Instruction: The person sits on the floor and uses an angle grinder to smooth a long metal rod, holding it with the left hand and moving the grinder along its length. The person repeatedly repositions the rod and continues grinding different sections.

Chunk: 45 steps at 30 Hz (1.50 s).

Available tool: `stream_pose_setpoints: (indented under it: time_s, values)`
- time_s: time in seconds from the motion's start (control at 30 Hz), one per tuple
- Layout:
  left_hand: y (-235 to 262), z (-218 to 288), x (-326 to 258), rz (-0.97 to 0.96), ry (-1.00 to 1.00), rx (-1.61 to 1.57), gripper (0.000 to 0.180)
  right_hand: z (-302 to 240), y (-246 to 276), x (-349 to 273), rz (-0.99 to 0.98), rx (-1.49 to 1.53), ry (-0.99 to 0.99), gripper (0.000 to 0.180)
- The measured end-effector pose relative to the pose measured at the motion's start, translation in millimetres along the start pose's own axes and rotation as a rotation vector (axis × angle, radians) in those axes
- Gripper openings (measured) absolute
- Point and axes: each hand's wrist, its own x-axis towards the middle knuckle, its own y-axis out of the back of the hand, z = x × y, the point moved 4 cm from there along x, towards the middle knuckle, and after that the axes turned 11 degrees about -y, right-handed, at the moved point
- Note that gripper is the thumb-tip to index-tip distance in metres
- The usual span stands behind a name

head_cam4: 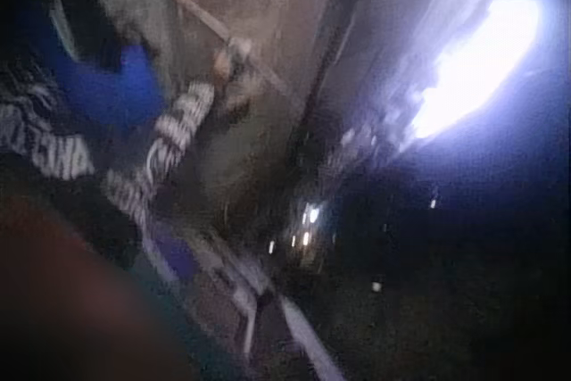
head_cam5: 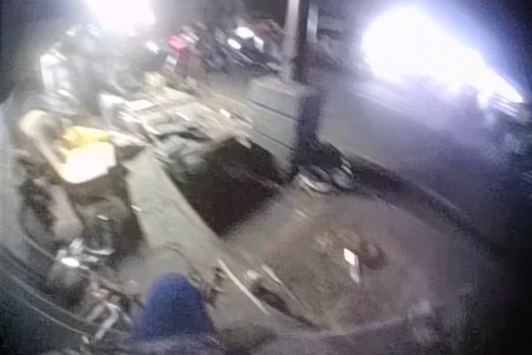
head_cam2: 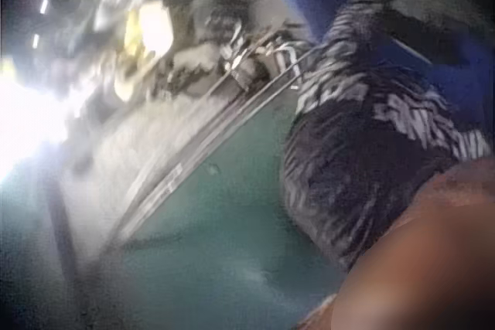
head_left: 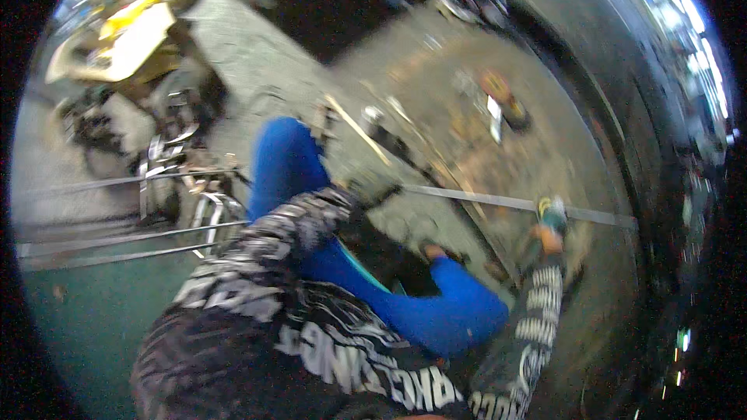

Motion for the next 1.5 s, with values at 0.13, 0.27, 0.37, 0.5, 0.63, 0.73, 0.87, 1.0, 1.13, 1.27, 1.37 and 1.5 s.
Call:
stream_pose_setpoints:
  time_s: [0.13, 0.27, 0.37, 0.5, 0.63, 0.73, 0.87, 1.0, 1.13, 1.27, 1.37, 1.5]
  values:
    - [33.3, 11.3, -23.0, 0.110, -0.140, 0.092, 0.026, -46.2, -8.3, -54.0, 0.048, 0.189, -0.013, 0.017]
    - [64.2, 16.5, -52.6, 0.150, -0.209, 0.071, 0.020, -133.6, 7.9, -106.8, 0.101, 0.005, 0.287, 0.023]
    - [73.3, 23.3, -67.9, 0.078, -0.129, 0.002, 0.020, -184.5, 22.1, -154.7, -0.068, 0.467, -0.030, 0.034]
    - [63.9, 17.0, -65.4, -0.004, -0.005, -0.033, 0.027, -242.4, 49.8, -218.8, -0.026, 0.638, -0.163, 0.050]
    - [34.4, -4.8, -43.4, -0.080, -0.061, -0.103, 0.027, -267.4, 63.8, -259.7, -0.053, 0.802, -0.162, 0.053]
    - [17.3, -8.7, -23.9, -0.098, -0.310, 0.001, 0.024, -272.3, 58.9, -266.1, -0.084, 0.820, -0.160, 0.049]
    - [19.7, -16.5, -7.7, -0.195, -0.328, 0.073, 0.023, -276.3, 52.2, -246.7, -0.167, 0.847, -0.111, 0.055]
    - [32.5, -25.2, -8.1, -0.342, 0.005, -0.259, 0.021, -283.8, 59.1, -229.1, -0.078, 0.671, -0.144, 0.058]
    - [42.6, -21.8, -7.4, -0.347, -0.039, -0.301, 0.022, -293.9, 75.9, -230.6, -0.107, 0.665, -0.133, 0.063]
    - [51.4, -22.1, 9.1, -0.204, -0.340, -0.066, 0.023, -273.6, 98.4, -215.1, -0.129, 0.601, -0.257, 0.061]
    - [46.9, -19.3, 11.9, -0.103, -0.479, 0.000, 0.021, -232.2, 96.9, -194.6, -0.141, 0.575, -0.339, 0.063]
    - [41.8, -26.0, 26.3, -0.308, -0.236, -0.014, 0.029, -172.4, 81.0, -127.4, -0.148, 0.590, -0.170, 0.049]
